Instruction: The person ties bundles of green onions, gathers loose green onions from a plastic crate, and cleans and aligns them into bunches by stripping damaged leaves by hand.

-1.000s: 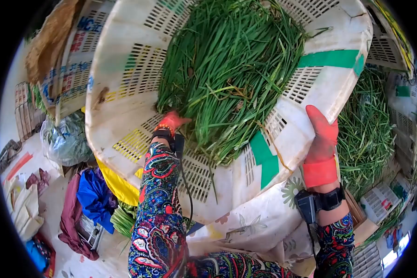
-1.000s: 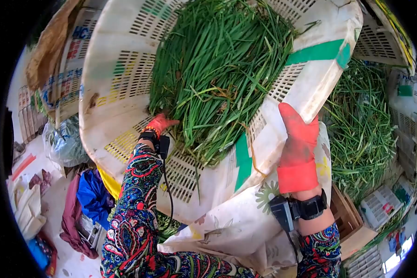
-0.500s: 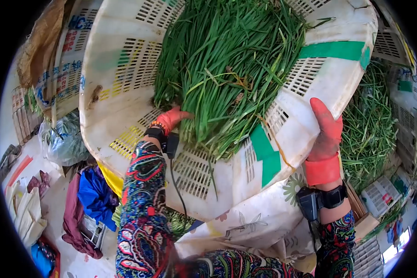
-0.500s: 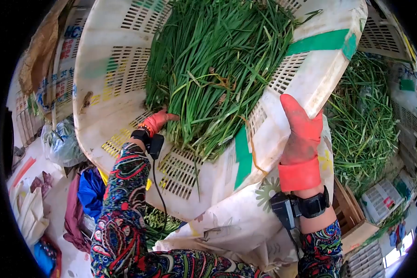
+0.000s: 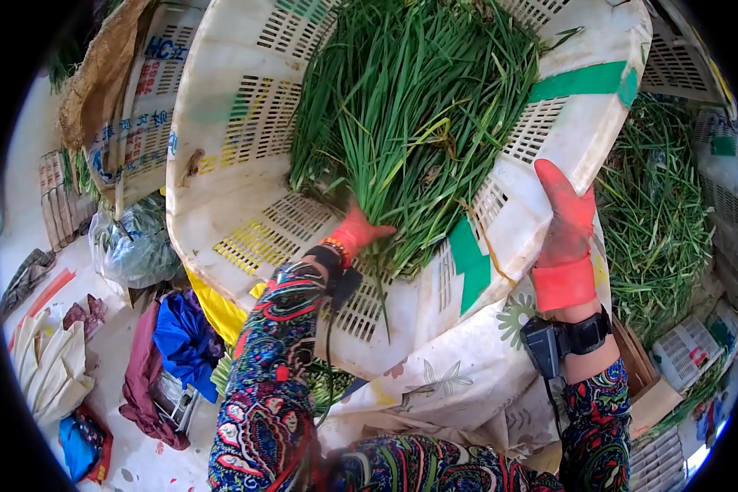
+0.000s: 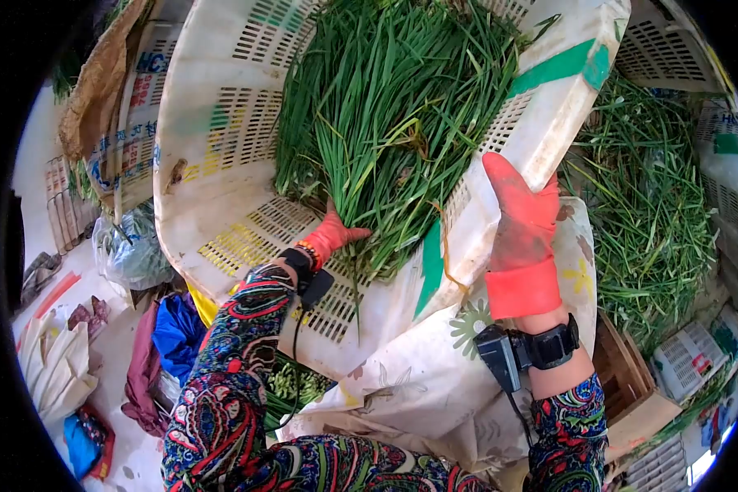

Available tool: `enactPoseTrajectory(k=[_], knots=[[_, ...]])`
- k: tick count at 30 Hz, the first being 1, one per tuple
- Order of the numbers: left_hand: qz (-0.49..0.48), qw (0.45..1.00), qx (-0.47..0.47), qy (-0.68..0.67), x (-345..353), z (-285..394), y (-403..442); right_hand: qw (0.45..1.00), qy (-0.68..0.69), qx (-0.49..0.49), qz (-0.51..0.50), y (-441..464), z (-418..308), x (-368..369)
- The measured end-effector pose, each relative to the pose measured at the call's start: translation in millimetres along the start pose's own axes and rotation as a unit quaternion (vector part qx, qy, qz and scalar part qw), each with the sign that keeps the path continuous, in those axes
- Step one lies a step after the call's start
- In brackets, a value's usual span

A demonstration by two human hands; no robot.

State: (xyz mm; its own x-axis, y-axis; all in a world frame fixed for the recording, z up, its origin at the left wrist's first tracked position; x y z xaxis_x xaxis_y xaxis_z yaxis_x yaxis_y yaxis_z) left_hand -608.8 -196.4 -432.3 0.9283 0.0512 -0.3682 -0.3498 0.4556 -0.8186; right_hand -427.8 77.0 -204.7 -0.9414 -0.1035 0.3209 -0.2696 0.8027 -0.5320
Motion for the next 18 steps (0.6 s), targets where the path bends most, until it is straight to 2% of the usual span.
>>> enactPoseTrajectory(k=[3,5,7,9,10,12,15,18], knots=[[0.015,0.993,0.051,-0.109,12.6,-8.7,15.1,1.0,0.019,0.001,0.003,0.9,-0.4,0.8],[0.078,0.994,0.003,-0.08,-12.4,2.1,0.1,1.0,0.018,-0.002,0.001,0.8,-0.9,1.2],[0.065,0.992,0.012,-0.106,-27.6,14.7,-4.4,1.0,0.005,-0.006,0.0,1.6,-1.4,-0.3],[-0.041,0.987,-0.047,-0.149,-48.3,25.4,-16.0,1.0,0.008,-0.005,0.003,3.4,0.5,-4.0],[-0.035,0.993,-0.036,-0.111,-64.1,27.7,-21.5,1.0,0.013,-0.007,0.0,4.1,1.7,-4.8],[-0.11,0.99,-0.028,-0.08,-99.3,23.2,-26.8,1.0,0.021,-0.007,-0.002,4.6,2.3,-4.4],[-0.193,0.942,-0.17,-0.215,-132.1,49.3,-57.6,1.0,0.005,0.001,0.014,6.0,2.5,-6.3],[-0.142,0.98,-0.1,-0.096,-143.4,74.8,-73.7,1.0,-0.008,-0.014,0.018,9.5,6.1,-8.5]])
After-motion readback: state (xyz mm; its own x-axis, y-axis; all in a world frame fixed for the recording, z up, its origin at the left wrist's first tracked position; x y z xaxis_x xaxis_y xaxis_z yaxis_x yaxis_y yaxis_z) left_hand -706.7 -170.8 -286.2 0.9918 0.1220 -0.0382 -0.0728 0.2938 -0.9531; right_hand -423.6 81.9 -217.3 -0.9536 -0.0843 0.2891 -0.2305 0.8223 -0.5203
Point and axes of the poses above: each hand's wrist, its own y-axis towards the middle knuckle, its own x-axis out of the palm, z = x × y, the point moved 5 cm from there along y, towards the middle knuckle, and after that the axes turned 1 degree about x, right-handed, at the moved point
